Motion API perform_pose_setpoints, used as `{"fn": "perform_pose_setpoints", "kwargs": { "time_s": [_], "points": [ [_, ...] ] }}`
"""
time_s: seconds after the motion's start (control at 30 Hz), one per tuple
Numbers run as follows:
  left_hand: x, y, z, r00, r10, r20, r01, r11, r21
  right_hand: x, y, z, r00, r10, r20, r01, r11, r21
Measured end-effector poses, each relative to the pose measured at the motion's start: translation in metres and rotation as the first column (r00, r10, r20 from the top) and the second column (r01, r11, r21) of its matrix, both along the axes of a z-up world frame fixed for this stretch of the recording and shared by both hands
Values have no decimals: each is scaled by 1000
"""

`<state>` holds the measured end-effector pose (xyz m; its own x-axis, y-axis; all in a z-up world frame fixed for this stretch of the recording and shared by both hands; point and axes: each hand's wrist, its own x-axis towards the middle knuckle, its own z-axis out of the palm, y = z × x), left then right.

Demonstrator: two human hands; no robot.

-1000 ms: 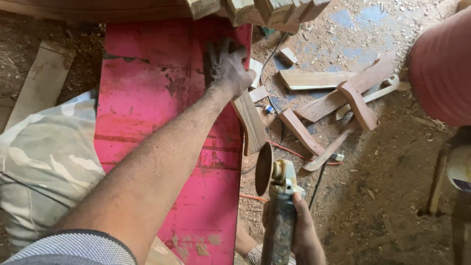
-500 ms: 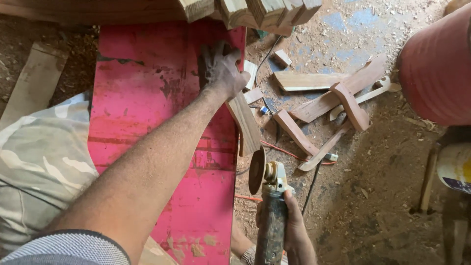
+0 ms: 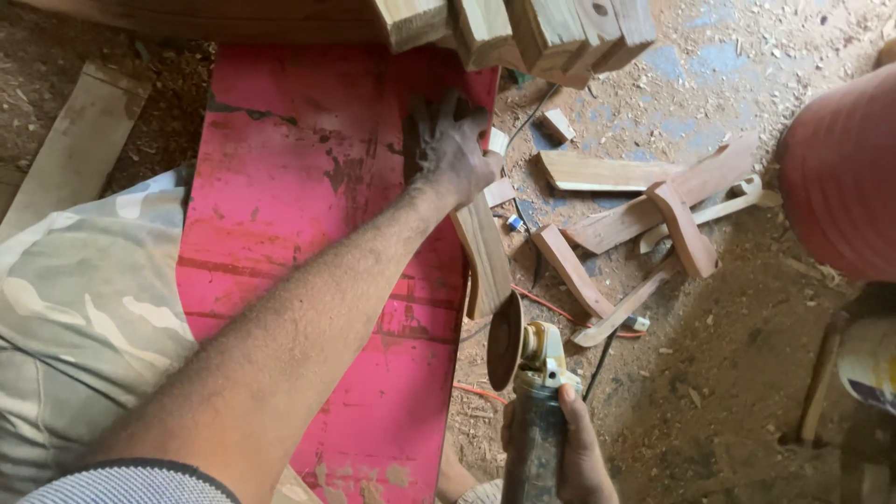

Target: Sanding and shaping curved wooden furniture components using a handheld angle grinder with a sanding disc.

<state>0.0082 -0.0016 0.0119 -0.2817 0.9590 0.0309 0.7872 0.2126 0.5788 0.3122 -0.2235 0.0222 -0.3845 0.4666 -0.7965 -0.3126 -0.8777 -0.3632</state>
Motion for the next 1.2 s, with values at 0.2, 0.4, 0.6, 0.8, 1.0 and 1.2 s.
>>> {"fn": "perform_pose_setpoints", "kwargs": {
  "time_s": [0.2,0.4,0.6,0.8,1.0,1.2],
  "points": [
    [-1,8,-23,998,-1,-66,2,1000,23,13,21,-6,997,44,70,-40,998,-52],
    [1,1,-16,996,23,-85,-11,991,136,23,46,-13,986,123,110,-113,989,-94],
    [8,-4,-19,995,-11,-102,38,963,267,32,68,-18,975,165,150,-148,982,-117],
    [19,-10,-26,992,-59,-107,93,933,347,39,86,-21,960,201,195,-155,962,-226],
    [16,-15,-13,995,-61,-83,83,947,311,19,113,-9,930,265,255,-208,950,-231],
    [17,-12,-22,999,-31,-30,40,930,365,19,136,-30,940,325,102,-314,942,-117]
  ]
}}
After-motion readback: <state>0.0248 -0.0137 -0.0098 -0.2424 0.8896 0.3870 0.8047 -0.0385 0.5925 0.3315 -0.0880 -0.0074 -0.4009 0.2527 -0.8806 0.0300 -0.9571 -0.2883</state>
